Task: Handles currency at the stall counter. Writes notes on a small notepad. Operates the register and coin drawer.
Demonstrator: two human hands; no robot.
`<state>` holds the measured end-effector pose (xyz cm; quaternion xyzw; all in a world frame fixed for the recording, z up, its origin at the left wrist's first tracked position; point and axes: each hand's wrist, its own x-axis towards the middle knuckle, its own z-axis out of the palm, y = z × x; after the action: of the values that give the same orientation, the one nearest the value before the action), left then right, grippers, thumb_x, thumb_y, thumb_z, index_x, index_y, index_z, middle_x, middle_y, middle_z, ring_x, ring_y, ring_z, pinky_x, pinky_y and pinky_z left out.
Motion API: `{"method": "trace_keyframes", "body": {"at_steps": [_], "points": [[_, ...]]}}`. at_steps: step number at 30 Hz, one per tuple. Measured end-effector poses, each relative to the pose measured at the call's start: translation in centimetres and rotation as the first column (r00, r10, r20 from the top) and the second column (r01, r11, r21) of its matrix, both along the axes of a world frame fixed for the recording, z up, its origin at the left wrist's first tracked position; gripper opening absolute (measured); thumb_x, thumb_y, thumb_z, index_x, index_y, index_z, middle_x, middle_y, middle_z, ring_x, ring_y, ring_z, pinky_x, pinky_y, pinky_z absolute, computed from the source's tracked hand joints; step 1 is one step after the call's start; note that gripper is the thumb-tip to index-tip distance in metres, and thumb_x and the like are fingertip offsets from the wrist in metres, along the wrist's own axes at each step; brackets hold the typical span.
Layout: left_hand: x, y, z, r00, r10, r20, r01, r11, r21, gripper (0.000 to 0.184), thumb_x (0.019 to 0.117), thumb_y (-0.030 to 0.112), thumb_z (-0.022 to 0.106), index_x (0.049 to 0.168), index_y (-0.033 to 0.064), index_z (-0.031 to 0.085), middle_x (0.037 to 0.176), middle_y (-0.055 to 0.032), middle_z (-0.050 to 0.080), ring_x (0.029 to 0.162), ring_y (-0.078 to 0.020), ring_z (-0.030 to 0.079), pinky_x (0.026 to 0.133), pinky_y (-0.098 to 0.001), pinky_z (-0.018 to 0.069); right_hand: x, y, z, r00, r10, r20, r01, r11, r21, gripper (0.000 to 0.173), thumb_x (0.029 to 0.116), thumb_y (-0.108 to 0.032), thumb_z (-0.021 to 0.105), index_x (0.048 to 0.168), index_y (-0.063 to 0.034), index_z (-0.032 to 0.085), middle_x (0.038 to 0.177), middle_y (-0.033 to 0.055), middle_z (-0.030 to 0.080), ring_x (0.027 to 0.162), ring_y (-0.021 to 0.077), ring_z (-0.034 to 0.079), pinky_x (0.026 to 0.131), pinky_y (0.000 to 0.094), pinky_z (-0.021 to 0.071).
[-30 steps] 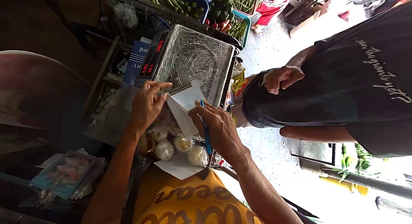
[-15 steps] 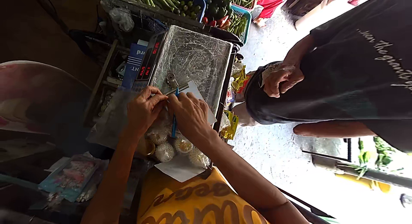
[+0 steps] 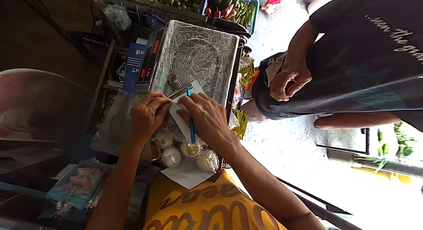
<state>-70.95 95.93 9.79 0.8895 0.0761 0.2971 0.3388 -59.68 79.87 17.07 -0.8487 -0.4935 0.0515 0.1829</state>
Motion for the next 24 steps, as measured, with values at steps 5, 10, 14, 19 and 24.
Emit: {"method": "trace_keyframes", "body": {"at_steps": [5, 10, 14, 19, 24], "points": [[0.2, -0.2, 1.8, 0.991, 0.044, -0.123, -0.044, 0.999, 0.004, 0.030, 0.1057, 0.019, 0.047, 0.110, 0.0047, 0.073, 0.120, -0.0123, 0.065, 0.100, -0.0190, 0.066, 0.083, -0.0369, 0.0550, -0.2, -3.9, -2.3, 0.993, -0.062, 0.097, 0.045, 0.986, 0.163, 0.027, 0.1009, -0.031, 0.062, 0.091, -0.0070, 0.069, 0.075, 0.0083, 0.056, 0.070, 0.0283, 0.059, 0.052, 0.0387, 0.0418], [2.0, -1.7, 1.4, 0.980, 0.084, -0.181, -0.075, 0.995, 0.058, 0.038, 0.1067, 0.016, 0.051, 0.142, 0.0168, 0.062, 0.112, -0.0137, 0.062, 0.082, -0.0231, 0.063, 0.062, -0.0383, 0.0508, 0.4, -4.0, -4.2, 0.994, -0.105, 0.010, 0.094, 0.925, 0.367, 0.027, 0.0981, -0.031, 0.065, 0.084, -0.0081, 0.070, 0.072, 0.0058, 0.058, 0.070, 0.0228, 0.059, 0.057, 0.0350, 0.0441], [2.2, 0.4, 0.9, 0.961, -0.065, -0.267, 0.023, 0.988, -0.155, 0.035, 0.1036, 0.018, 0.057, 0.136, 0.0242, 0.068, 0.115, -0.0083, 0.067, 0.098, -0.0181, 0.066, 0.082, -0.0404, 0.0545, 1.4, -3.9, -4.2, 0.990, -0.129, -0.059, 0.142, 0.906, 0.399, 0.023, 0.0984, -0.022, 0.064, 0.085, -0.0053, 0.070, 0.072, 0.0081, 0.061, 0.066, 0.0225, 0.062, 0.054, 0.0361, 0.0477], [1.5, 0.1, 1.2, 0.960, -0.077, -0.270, 0.040, 0.989, -0.140, 0.035, 0.1036, 0.016, 0.059, 0.137, 0.0197, 0.067, 0.117, -0.0096, 0.064, 0.098, -0.0181, 0.064, 0.081, -0.0381, 0.0536, 4.0, -4.8, -4.2, 0.965, -0.221, -0.139, 0.257, 0.893, 0.371, 0.026, 0.1039, -0.029, 0.060, 0.092, -0.0063, 0.066, 0.067, 0.0074, 0.058, 0.052, 0.0208, 0.057, 0.045, 0.0385, 0.0445], [1.1, -0.5, 1.6, 0.970, -0.077, -0.232, 0.052, 0.992, -0.111, 0.037, 0.1040, 0.013, 0.058, 0.140, 0.0162, 0.065, 0.118, -0.0095, 0.062, 0.096, -0.0155, 0.062, 0.081, -0.0320, 0.0526, 5.0, -5.4, -5.2, 0.963, -0.176, -0.202, 0.246, 0.881, 0.404, 0.026, 0.1027, -0.030, 0.063, 0.092, -0.0070, 0.064, 0.063, 0.0057, 0.056, 0.047, 0.0176, 0.053, 0.041, 0.0340, 0.0427]]}}
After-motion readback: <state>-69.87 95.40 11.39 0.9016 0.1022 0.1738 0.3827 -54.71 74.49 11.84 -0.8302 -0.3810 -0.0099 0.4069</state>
